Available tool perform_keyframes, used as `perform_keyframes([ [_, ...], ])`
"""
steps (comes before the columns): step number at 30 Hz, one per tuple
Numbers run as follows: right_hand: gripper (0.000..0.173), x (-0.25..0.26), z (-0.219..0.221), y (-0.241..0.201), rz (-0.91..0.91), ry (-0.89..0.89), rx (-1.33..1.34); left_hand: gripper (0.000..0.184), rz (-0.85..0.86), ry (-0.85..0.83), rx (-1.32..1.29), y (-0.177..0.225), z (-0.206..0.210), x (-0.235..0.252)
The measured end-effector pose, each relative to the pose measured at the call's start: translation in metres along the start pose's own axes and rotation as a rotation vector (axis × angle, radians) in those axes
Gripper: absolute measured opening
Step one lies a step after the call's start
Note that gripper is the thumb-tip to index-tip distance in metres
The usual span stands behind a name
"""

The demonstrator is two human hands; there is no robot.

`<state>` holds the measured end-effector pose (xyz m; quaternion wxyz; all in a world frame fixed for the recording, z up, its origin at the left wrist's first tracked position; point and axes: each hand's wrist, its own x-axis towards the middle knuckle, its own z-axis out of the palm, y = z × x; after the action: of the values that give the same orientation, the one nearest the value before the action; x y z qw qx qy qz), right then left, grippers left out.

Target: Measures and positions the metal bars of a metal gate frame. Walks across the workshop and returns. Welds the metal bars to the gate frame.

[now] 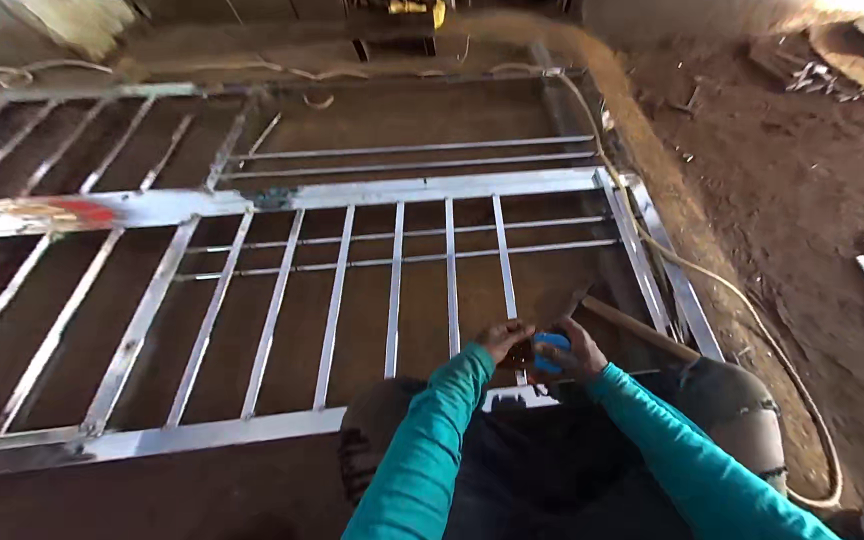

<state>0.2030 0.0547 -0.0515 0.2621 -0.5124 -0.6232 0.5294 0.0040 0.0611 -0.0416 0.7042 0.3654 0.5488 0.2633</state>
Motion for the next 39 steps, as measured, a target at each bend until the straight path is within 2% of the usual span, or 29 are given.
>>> perform_keyframes([
  [2,0.047,-0.002,0.002,0.001,-0.158,0.055,-0.166,0.025,-0.062,-0.032,-0.093,0.004,0.0,-0.003],
  [5,0.038,-0.004,-0.004,0.002,-0.528,0.042,-0.5,0.021,-0.105,-0.095,-0.168,0.002,0.004,-0.002],
  [7,0.033,-0.006,-0.016,-0.001,-0.614,-0.026,-0.67,0.019,-0.072,-0.09,-0.139,0.005,0.001,-0.003],
  [10,0.029,-0.008,-0.051,0.007,-0.501,-0.142,-0.897,0.025,-0.009,0.136,-0.033,0.02,-0.023,-0.005],
  [12,0.029,-0.011,-0.079,0.027,-0.468,-0.145,-0.995,0.024,-0.013,0.306,0.145,0.027,-0.048,-0.003],
  [15,0.029,-0.015,-0.101,0.054,-0.5,-0.201,-1.065,0.039,-0.04,0.395,0.39,0.018,-0.079,0.01],
  [17,0.024,-0.017,-0.092,0.054,-0.489,-0.267,-1.102,0.046,-0.019,0.433,0.425,0.018,-0.082,0.018],
  [19,0.022,-0.015,-0.072,0.048,-0.418,-0.336,-1.121,0.044,0.054,0.444,0.405,0.02,-0.077,0.028],
  [23,0.017,-0.008,-0.042,0.04,-0.359,-0.417,-1.134,0.04,0.114,0.342,0.388,0.019,-0.071,0.042],
  [33,0.013,-0.008,-0.037,0.036,-0.406,-0.387,-1.158,0.042,0.063,0.165,0.508,0.016,-0.054,0.06],
  [39,0.017,-0.005,-0.035,0.034,-0.335,-0.438,-1.167,0.036,0.31,0.257,0.459,0.029,-0.053,0.036],
])
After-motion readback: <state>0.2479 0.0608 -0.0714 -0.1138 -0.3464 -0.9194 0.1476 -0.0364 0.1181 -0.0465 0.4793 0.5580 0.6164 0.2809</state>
